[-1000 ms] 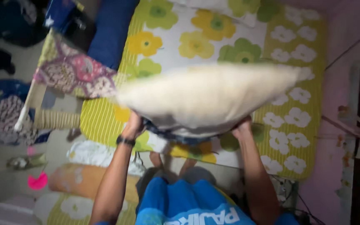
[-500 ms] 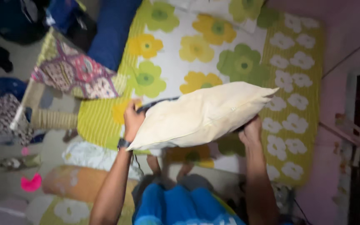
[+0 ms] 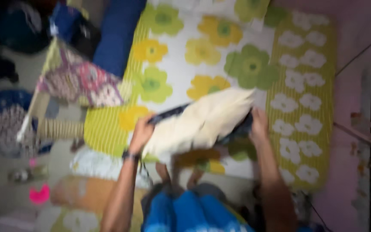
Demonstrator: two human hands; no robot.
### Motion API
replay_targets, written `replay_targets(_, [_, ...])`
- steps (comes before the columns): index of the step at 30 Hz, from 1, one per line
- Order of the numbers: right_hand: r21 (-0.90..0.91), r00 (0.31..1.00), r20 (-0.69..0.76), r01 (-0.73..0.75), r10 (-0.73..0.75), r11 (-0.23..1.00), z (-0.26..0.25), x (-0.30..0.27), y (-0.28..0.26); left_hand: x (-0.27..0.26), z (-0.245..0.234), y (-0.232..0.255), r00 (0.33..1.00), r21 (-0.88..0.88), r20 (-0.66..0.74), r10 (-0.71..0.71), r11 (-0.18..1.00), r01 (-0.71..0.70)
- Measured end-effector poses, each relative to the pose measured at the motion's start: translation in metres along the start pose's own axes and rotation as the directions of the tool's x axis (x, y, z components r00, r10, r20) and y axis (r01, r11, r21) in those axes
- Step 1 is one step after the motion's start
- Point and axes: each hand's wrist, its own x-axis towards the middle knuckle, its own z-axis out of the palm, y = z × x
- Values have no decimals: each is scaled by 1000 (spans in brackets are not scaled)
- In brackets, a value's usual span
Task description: The person inserts a pillow insert into a patterned pillowcase, then places a rolled cloth inside a drawstring bag and ties it closed. The person works on a bed with floral sheets, handling the pillowcase, pillow insert, rolled cloth, and drawstring bag.
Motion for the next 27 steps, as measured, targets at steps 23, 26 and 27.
replay_targets(23, [-493, 941, 109, 330, -319, 805, -31, 10, -2, -27, 0, 2, 889, 78, -205, -409, 899, 432])
replay_targets(26, [-823, 902, 393, 433, -182, 367, -32, 33, -15, 11, -2, -1, 888, 114, -30, -459, 881, 459])
replay_targets(27, [-874, 901, 426, 434, -82, 221, -30, 42, -13, 25, -2, -6, 888, 84, -41, -459, 884, 460])
